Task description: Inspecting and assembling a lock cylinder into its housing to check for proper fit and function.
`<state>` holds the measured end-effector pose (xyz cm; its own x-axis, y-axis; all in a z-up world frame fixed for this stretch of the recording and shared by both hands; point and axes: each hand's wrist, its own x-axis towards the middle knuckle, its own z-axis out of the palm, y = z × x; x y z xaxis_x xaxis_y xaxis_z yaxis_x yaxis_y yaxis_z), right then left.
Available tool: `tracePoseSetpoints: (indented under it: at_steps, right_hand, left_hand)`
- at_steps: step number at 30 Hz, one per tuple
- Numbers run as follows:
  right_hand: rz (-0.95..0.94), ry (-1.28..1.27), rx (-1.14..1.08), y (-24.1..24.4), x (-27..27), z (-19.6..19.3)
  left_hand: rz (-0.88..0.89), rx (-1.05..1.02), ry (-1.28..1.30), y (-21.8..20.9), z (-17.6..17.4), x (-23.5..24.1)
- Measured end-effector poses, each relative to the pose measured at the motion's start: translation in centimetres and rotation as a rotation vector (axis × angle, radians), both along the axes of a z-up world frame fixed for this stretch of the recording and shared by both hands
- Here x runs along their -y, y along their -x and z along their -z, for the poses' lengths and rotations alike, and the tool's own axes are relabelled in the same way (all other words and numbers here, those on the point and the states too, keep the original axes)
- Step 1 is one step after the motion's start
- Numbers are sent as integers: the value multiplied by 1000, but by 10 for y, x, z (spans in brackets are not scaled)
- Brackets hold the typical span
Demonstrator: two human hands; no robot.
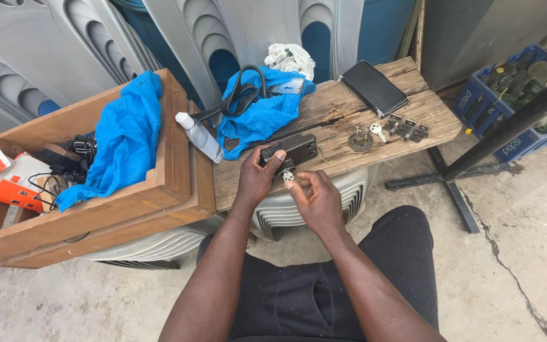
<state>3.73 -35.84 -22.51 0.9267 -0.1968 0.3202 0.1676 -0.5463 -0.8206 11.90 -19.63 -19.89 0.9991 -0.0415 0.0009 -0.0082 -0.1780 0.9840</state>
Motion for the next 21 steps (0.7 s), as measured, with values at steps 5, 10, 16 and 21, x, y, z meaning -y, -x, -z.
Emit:
tracePoseSetpoints:
  at_steps: [5, 10, 16, 21]
  right_hand:
    - [-6, -34, -17, -3, -9, 9]
    - [-2, -73, 1, -6, -11, 11]
    - [11, -53, -2, -6, -16, 14]
    - [54, 94, 133, -7, -20, 20]
  left_hand:
    - [-2, 39, 12, 1, 9, 2]
    - [0, 101, 71, -40, 94, -10]
    - [-62, 115, -5, -18, 63, -3]
    - [-88, 165, 2, -17, 58, -1]
